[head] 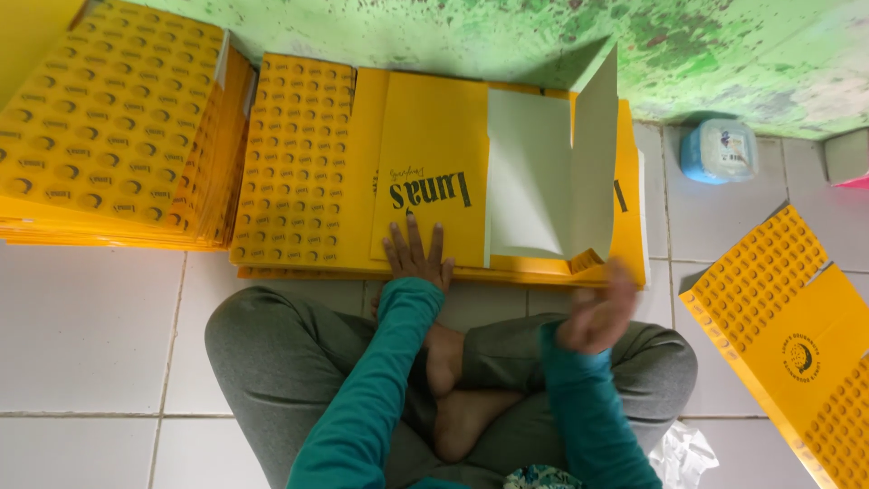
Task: Folding flat yellow cardboard sheets into boxes and stacking them
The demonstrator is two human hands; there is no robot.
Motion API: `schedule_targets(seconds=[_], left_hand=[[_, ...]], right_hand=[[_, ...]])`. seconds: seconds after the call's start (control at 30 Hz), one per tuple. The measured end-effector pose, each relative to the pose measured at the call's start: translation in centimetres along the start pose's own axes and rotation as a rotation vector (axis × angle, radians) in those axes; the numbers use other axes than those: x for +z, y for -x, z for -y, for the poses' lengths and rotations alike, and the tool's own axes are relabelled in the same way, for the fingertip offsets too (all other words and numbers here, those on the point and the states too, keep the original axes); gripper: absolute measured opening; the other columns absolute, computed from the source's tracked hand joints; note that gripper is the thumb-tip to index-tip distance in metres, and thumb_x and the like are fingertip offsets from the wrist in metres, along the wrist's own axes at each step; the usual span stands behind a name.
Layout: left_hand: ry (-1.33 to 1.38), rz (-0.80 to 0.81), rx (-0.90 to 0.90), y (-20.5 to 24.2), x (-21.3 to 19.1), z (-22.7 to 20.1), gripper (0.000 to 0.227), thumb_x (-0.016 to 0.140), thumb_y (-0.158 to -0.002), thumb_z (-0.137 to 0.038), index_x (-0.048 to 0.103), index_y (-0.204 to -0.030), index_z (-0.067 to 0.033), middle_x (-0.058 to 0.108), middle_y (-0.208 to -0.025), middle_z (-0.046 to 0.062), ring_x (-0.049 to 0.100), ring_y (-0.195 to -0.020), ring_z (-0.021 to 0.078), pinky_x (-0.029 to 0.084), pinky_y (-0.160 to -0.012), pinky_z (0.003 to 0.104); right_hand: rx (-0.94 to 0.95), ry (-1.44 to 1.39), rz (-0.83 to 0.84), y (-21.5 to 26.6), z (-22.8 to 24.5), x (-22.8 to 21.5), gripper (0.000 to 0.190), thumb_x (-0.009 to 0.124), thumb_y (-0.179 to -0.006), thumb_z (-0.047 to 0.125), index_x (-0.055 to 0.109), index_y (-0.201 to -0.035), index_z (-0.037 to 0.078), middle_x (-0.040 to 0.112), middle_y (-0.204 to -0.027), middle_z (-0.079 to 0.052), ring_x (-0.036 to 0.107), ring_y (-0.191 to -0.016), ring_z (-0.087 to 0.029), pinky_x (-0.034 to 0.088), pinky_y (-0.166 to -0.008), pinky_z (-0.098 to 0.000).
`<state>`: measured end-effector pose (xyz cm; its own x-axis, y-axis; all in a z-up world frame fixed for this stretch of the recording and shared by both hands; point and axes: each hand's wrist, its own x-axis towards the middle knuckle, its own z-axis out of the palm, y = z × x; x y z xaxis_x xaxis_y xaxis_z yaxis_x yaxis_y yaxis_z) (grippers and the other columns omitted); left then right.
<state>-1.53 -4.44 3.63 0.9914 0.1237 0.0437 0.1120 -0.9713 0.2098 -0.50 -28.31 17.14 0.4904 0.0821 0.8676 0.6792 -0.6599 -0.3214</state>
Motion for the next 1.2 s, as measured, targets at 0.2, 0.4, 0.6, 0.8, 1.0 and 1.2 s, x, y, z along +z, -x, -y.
schedule_targets(seconds=[0.2,0.4,0.6,0.8,1.0,1.2], left_hand=[[-0.020,-0.039,-0.015,-0.2,0.5,-0.1,0.070,0.029,-0.106,-0.056,0.005,-0.165,-0.0267,-0.006,-0.170,0.024,-0.005,-0.152,0.0558,-0.003,-0.121,0.071],[-0.064,-0.234,0.028,-0.3,1.5,0.1,0.085,0.035,-0.099,-0.071,0.009,-0.166,-0.0268,0.003,-0.168,0.027,0.006,-0.151,0.0590,0.009,-0.120,0.073],[-0.038,-0.354,0.021,-0.8,2.1,-0.2,0.092,0.038,-0.092,-0.079,0.022,-0.163,-0.0234,0.013,-0.167,0.029,0.011,-0.149,0.0615,0.011,-0.117,0.077],[0.018,-0.368,0.315,-1.0,5.3,-1.3,0.058,0.040,-0.103,-0.051,0.032,-0.160,-0.0386,0.024,-0.170,0.009,0.019,-0.156,0.0410,0.005,-0.119,0.073],[0.082,-0.576,0.349,-1.6,6.2,-1.6,0.043,0.049,-0.100,-0.055,0.059,-0.139,-0.0402,0.050,-0.156,0.000,0.042,-0.147,0.0341,0.017,-0.121,0.069],[0.141,-0.638,0.375,-1.7,6.0,-1.7,0.032,0.062,-0.097,-0.046,0.067,-0.128,-0.0376,0.060,-0.146,-0.002,0.048,-0.142,0.0349,0.020,-0.120,0.071]], right_hand=[[0.628,-0.278,0.082,2.7,-5.5,3.1,0.054,0.032,-0.114,0.036,0.043,-0.156,0.003,0.043,-0.156,-0.024,0.036,-0.146,-0.042,0.031,-0.120,-0.0566],[0.143,0.134,0.658,7.8,-4.9,6.7,0.052,0.048,-0.108,0.041,0.044,-0.159,0.031,0.025,-0.170,-0.008,0.018,-0.154,-0.039,0.008,-0.120,-0.0637],[0.344,0.187,1.017,8.8,-5.5,6.3,0.052,0.036,-0.109,0.051,0.031,-0.160,0.046,0.005,-0.174,0.002,-0.004,-0.158,-0.033,-0.010,-0.121,-0.0608],[0.374,0.210,1.041,8.7,-5.4,6.4,0.052,0.042,-0.107,0.049,0.031,-0.159,0.049,0.009,-0.173,0.003,0.001,-0.158,-0.033,-0.009,-0.122,-0.0619],[0.329,0.187,0.897,9.4,-5.6,6.9,0.049,0.049,-0.105,0.046,0.043,-0.154,0.046,0.021,-0.170,-0.001,0.008,-0.157,-0.034,-0.005,-0.122,-0.0626],[0.222,0.193,0.719,9.8,-5.8,7.1,0.044,0.057,-0.103,0.044,0.055,-0.147,0.045,0.034,-0.166,-0.005,0.018,-0.155,-0.038,0.001,-0.121,-0.0647]])
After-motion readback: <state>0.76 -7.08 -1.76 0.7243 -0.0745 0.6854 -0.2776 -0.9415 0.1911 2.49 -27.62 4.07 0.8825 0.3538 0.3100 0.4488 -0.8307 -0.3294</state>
